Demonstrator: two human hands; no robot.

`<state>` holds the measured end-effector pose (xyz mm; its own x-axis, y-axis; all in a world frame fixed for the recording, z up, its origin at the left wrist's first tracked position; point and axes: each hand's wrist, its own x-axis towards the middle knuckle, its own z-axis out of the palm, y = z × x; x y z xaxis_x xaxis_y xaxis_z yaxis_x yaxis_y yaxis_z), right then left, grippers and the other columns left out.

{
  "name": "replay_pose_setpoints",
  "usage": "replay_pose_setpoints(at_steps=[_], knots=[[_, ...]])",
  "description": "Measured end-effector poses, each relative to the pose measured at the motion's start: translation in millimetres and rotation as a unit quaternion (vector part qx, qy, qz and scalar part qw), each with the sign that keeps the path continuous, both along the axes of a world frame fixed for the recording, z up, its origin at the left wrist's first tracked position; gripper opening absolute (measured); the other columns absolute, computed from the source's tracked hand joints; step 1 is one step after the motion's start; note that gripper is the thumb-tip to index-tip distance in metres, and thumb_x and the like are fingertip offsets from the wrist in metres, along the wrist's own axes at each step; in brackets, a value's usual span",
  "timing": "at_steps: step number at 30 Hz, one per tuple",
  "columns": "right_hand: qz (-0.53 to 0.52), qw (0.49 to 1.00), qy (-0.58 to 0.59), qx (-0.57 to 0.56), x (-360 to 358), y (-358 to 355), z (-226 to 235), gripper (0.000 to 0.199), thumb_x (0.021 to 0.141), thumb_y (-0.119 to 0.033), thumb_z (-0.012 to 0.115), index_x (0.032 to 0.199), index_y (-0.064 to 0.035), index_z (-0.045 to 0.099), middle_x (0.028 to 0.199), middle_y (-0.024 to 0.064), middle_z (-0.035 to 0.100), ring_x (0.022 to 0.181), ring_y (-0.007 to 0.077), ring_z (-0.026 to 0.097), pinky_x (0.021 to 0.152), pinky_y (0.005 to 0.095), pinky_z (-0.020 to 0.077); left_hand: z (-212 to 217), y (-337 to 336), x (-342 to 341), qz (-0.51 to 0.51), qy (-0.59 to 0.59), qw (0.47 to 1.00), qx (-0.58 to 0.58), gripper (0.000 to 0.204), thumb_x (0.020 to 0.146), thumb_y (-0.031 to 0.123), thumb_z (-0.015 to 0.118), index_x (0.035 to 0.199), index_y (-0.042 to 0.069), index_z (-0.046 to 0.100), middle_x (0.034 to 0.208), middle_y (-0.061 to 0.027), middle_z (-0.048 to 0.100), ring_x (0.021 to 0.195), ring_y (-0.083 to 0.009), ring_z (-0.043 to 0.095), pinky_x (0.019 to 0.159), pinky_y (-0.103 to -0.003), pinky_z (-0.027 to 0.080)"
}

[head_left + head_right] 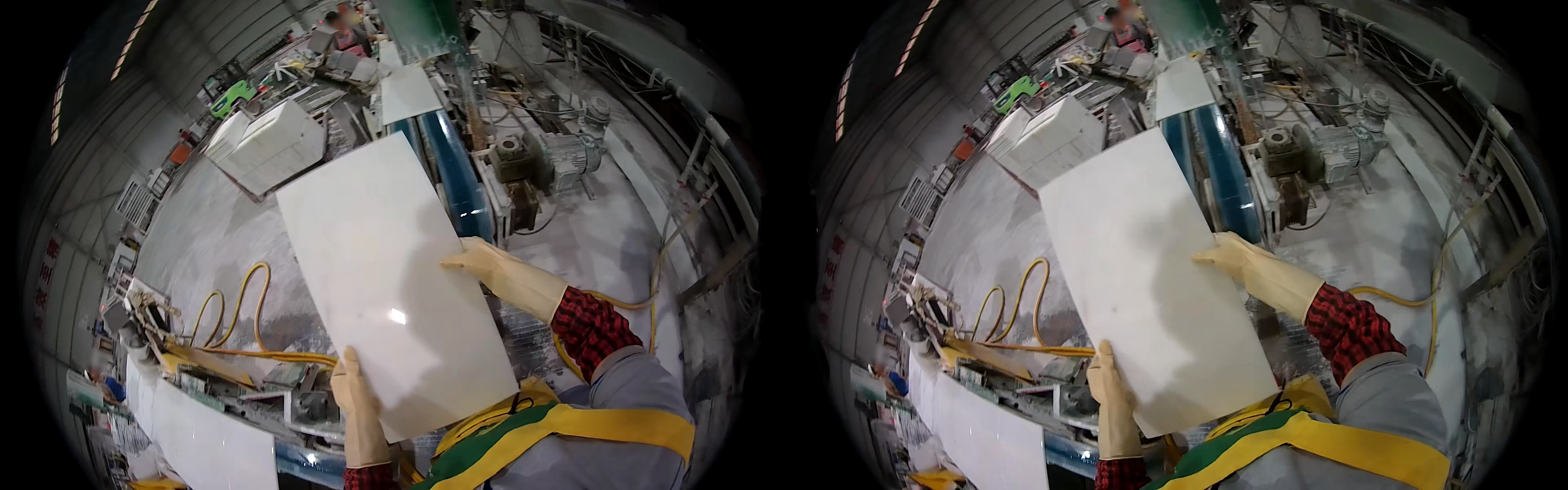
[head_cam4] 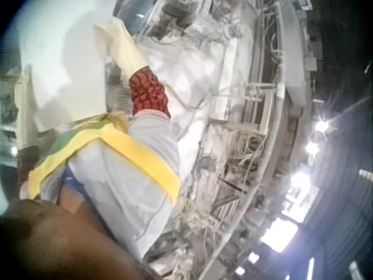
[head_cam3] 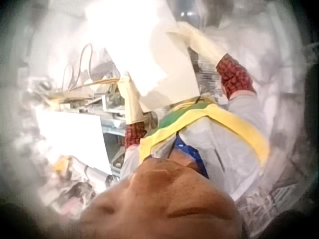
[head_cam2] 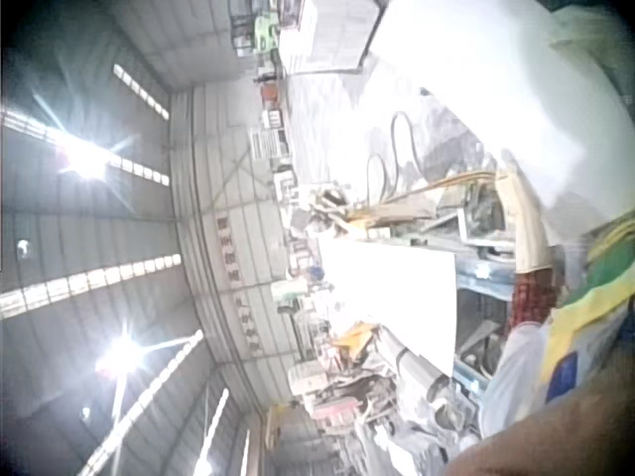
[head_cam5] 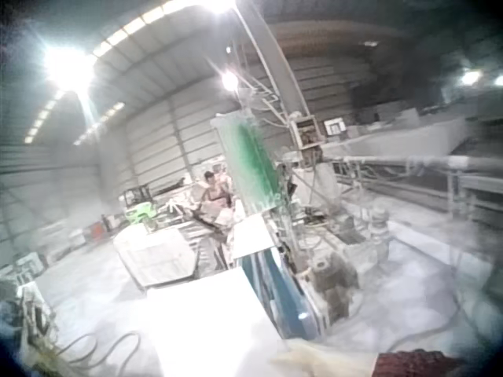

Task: The person repeatedly picks up large white rectangular slabs and feeds them into a processing machine with rollers. The slabs are handled one at a time and moved along the conveyor system.

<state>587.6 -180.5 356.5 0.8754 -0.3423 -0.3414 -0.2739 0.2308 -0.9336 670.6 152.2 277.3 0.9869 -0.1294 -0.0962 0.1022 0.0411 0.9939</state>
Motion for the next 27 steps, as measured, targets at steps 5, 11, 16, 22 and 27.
replay_pose_setpoints(at_steps=[5, 11, 16, 22, 27], knots=[[0.002, 0.863, -0.139, -0.486, -46.0, -73.5, -127.7, 0.047, 0.090, -0.001, 0.067, 0.137, -0.0059, 0.063, 0.128, 0.0181, 0.067, 0.123, 0.0351, 0.061, 0.106, 0.0410, 0.0487, -33.7, -74.6, 8.8, -0.052, 0.096, 0.993, 0.036, 0.062, 0.097, 0.050, 0.072, 0.120, -0.007, 0.071, 0.100, -0.0110, 0.073, 0.085, -0.0195, 0.064, 0.075, -0.034, 0.053], [0.033, 0.865, -0.106, -0.490, -29.9, -116.6, -154.5, 0.063, 0.082, 0.011, 0.063, 0.142, -0.0076, 0.060, 0.145, 0.0158, 0.059, 0.133, 0.0400, 0.054, 0.116, 0.0413, 0.0416, -75.8, -129.0, 64.8, -0.128, 0.111, 0.972, 0.163, 0.067, 0.095, 0.058, 0.069, 0.118, -0.005, 0.073, 0.098, -0.0115, 0.072, 0.084, -0.0204, 0.063, 0.076, -0.037, 0.051], [-0.032, 0.900, 0.013, -0.434, 24.8, -163.2, -182.8, 0.067, 0.080, 0.015, 0.058, 0.143, -0.0078, 0.060, 0.147, 0.0146, 0.060, 0.138, 0.0377, 0.052, 0.120, 0.0402, 0.0387, -70.7, -191.6, 128.4, -0.157, 0.082, 0.966, 0.188, 0.063, 0.098, 0.055, 0.064, 0.118, -0.004, 0.073, 0.102, -0.0146, 0.074, 0.088, -0.0252, 0.067, 0.082, -0.038, 0.051], [0.022, 0.827, -0.043, -0.561, 74.9, -207.9, -141.8, 0.067, 0.082, 0.017, 0.051, 0.145, -0.0067, 0.058, 0.150, 0.0142, 0.058, 0.143, 0.0375, 0.047, 0.122, 0.0451, 0.0371, -67.5, -259.4, 216.9, -0.241, 0.050, 0.903, 0.353, 0.070, 0.100, 0.061, 0.051, 0.123, -0.002, 0.071, 0.117, -0.0237, 0.072, 0.103, -0.0392, 0.067, 0.094, -0.045, 0.048], [-0.002, 0.850, 0.062, -0.523, 97.0, -208.1, -135.8, 0.048, 0.091, 0.004, 0.058, 0.138, -0.0062, 0.063, 0.131, 0.0108, 0.066, 0.120, 0.0272, 0.060, 0.105, 0.0385, 0.0468, -59.7, -281.3, 257.2, -0.300, 0.096, 0.894, 0.319, 0.067, 0.100, 0.056, 0.055, 0.137, 0.001, 0.062, 0.136, -0.0227, 0.065, 0.108, -0.0363, 0.068, 0.098, -0.044, 0.049]])
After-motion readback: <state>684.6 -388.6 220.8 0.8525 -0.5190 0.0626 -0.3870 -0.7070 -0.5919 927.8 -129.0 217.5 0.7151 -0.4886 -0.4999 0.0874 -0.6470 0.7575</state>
